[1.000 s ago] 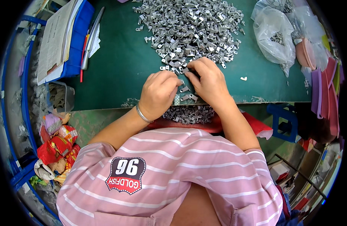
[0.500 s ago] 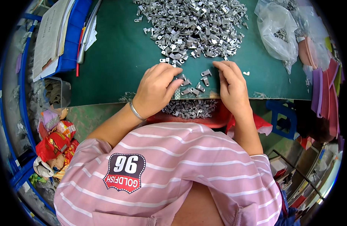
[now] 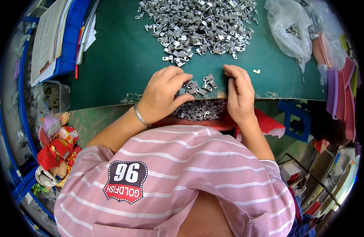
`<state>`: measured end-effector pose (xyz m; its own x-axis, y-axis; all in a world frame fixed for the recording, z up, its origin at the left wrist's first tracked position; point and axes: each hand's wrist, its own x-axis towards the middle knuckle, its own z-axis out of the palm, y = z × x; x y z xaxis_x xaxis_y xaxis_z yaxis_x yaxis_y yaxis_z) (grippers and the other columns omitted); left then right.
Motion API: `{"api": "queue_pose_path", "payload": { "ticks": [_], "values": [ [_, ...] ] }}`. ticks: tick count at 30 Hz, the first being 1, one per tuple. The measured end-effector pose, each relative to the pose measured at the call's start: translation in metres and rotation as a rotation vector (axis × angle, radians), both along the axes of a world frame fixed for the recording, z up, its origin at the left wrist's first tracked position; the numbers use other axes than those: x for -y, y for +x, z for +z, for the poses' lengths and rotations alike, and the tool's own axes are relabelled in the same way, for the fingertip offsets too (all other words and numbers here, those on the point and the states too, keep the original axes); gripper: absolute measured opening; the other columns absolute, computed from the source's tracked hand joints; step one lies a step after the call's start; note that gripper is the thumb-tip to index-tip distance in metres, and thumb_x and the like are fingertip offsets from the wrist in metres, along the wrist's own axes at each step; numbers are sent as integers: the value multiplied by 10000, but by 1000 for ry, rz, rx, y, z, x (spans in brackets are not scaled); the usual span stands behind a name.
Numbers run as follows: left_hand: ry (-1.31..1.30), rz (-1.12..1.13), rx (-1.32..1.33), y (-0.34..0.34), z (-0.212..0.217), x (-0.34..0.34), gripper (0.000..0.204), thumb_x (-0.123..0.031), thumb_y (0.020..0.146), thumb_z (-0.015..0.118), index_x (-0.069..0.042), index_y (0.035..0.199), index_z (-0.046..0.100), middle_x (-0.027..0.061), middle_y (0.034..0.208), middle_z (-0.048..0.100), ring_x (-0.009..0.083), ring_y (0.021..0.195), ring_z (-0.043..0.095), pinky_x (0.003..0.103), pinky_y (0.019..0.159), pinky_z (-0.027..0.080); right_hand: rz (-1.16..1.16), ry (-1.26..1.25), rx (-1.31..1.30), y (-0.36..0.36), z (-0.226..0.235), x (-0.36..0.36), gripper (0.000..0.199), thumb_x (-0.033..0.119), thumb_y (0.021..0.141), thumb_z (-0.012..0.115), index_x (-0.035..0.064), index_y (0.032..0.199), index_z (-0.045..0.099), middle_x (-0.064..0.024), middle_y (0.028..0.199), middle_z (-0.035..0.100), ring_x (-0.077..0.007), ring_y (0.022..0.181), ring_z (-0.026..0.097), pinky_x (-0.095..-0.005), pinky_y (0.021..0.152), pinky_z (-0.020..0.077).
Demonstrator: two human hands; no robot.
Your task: The person picks up metal zipper sliders from a large pile on a table, checks each one, and places them into a small red container or a purple tray.
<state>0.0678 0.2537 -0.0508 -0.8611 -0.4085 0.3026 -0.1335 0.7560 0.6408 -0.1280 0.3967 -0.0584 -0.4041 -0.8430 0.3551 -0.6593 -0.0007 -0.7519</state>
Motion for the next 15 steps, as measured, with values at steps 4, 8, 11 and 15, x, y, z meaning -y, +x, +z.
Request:
{"api": "queue_pose_path", "payload": {
  "ticks": [4,8,11,15],
  "values": [
    [-1,10,2,0,-2,-1,486,-205,701,847,-33,1119,666,113,1014,602,316,916,594,395,809,482,12,9,-46,2,4,-6,159,-11,798,712,10,946,659,-141,990,634,-314,937,608,-391,818,488],
    [-26,-2,-11,-3,0,-1,490,-179,699,852,-35,1129,666,108,1013,603,282,897,601,377,775,490,53,71,-239,6,2,-4,173,13,756,744,34,907,662,-99,949,632,-308,888,590,-387,802,464],
    [114,67,-59,-3,4,-7,473,-138,727,845,-39,1152,661,98,1037,611,236,864,623,345,734,513,76,45,-135,5,7,0,151,-7,772,730,24,897,653,-104,935,638,-311,872,605,-388,784,480],
    [323,-86,-259,-13,7,-5,247,-14,796,790,-17,1028,707,113,1029,656,190,854,650,307,734,540,297,-33,153,20,27,11,132,-53,797,702,-13,915,659,-153,899,638,-332,824,630,-387,751,514]
  ]
}}
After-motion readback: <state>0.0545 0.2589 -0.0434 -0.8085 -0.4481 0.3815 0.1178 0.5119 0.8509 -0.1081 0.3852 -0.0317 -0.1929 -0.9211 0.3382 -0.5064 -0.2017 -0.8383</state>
